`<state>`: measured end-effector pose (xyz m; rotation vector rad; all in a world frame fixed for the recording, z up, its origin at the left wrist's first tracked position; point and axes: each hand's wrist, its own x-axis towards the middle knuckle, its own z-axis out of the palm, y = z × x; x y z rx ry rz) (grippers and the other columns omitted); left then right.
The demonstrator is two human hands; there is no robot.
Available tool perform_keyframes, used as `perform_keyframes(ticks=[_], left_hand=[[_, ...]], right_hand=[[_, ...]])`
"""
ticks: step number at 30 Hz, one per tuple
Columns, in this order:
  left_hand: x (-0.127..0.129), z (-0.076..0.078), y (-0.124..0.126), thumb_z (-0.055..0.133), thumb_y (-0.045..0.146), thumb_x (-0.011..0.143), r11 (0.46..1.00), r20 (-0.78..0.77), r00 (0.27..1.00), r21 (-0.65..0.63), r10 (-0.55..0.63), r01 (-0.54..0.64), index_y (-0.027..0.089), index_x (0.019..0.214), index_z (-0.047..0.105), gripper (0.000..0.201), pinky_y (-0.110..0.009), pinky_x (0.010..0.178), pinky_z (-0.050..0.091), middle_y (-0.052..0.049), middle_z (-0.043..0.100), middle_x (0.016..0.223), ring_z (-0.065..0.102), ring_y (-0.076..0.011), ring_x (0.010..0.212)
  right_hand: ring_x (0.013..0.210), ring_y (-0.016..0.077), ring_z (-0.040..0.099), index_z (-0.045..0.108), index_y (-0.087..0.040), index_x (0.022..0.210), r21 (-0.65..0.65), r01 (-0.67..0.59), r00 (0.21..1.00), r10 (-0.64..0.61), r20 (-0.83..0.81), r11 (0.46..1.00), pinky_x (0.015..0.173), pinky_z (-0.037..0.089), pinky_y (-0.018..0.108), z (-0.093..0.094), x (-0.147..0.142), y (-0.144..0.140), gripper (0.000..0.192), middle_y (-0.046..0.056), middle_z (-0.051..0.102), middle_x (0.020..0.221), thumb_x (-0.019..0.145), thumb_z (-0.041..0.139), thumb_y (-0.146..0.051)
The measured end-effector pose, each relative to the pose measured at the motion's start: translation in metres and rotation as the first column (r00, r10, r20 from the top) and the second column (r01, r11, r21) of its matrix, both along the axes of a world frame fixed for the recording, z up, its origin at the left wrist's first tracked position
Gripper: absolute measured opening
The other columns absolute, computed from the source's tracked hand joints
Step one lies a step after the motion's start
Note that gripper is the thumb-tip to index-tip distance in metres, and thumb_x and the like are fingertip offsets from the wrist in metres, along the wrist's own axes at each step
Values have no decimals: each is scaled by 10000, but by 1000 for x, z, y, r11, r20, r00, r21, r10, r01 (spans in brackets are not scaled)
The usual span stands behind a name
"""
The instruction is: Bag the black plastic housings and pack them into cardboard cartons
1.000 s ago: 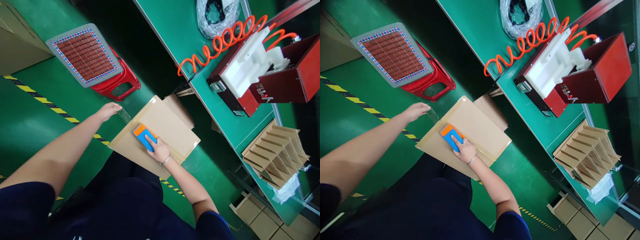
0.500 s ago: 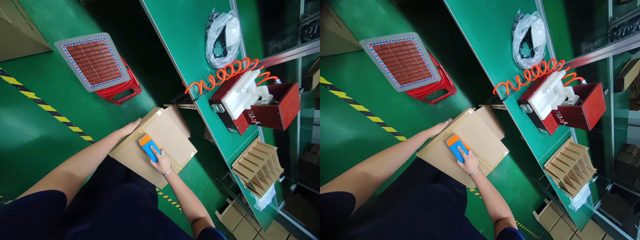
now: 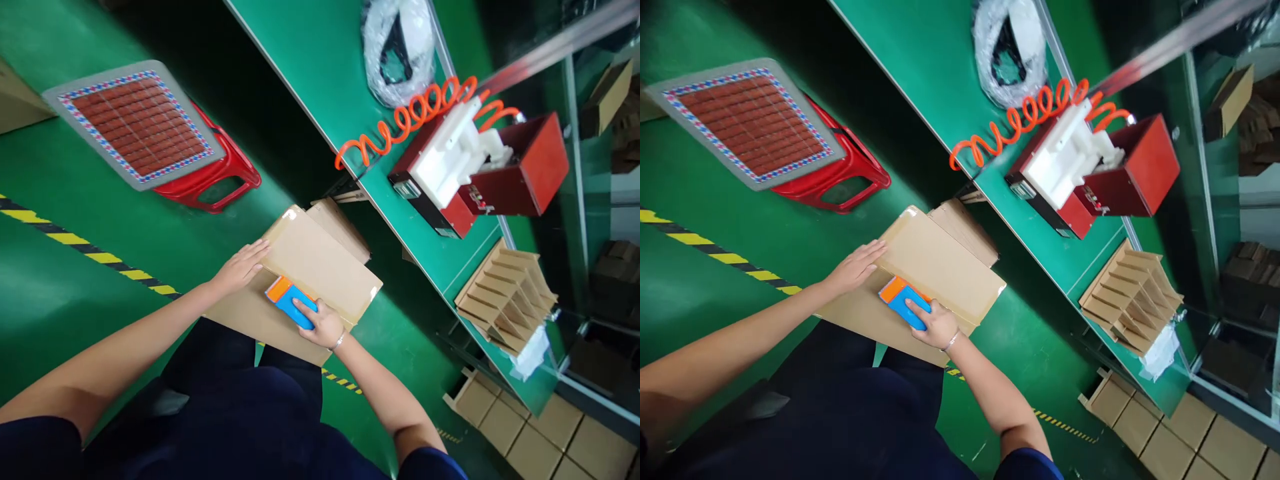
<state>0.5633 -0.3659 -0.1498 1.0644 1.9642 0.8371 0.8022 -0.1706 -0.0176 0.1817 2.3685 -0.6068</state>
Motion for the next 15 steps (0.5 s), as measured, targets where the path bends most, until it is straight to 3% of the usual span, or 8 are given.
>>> perform_keyframes(ticks=[3, 5, 9, 12, 15], left_hand=[[22, -4, -3, 315, 492, 981, 995, -220, 970, -12, -100, 100, 221, 1530, 418, 621, -606, 1212, 204, -147, 478, 1532, 423, -343, 1438], [47, -5, 5, 349, 484, 985, 978, -286, 939, 23, -194, 209, 285, 1557, 356, 606, -579, 1219, 182, -126, 499, 1518, 480, -330, 1397], [134, 9, 54, 391, 453, 996, 866, -304, 843, 94, -444, 491, 347, 1561, 314, 580, -451, 1220, 219, -79, 533, 1496, 523, -262, 1367], [218, 21, 106, 418, 413, 1000, 712, -293, 713, 131, -637, 689, 338, 1561, 306, 577, -402, 1232, 197, -54, 518, 1512, 503, -223, 1386], [283, 23, 147, 451, 368, 988, 567, -269, 582, 139, -768, 812, 319, 1561, 304, 594, -388, 1246, 168, -43, 474, 1546, 440, -206, 1435]], right_hand=[[787, 192, 553, 530, -299, 1457, 19, -35, 999, 35, 6, 999, 723, 518, 288, 35, 101, 54, 618, 84, 600, 948, 871, 625, -471], [798, 197, 552, 574, -284, 1419, 28, -56, 998, 55, 32, 998, 717, 507, 290, 64, 187, 95, 572, 100, 610, 959, 870, 631, -435], [822, 206, 551, 578, -264, 1408, 54, -19, 997, 15, 81, 998, 720, 486, 303, 104, 342, 152, 515, 120, 618, 975, 906, 587, -375], [836, 208, 548, 553, -259, 1427, 22, 15, 993, -18, 116, 1000, 737, 470, 307, 98, 400, 172, 522, 127, 631, 996, 920, 574, -378], [877, 218, 559, 512, -271, 1463, -3, 45, 987, -44, 156, 999, 760, 466, 316, 68, 403, 186, 561, 148, 635, 1119, 920, 584, -392]])
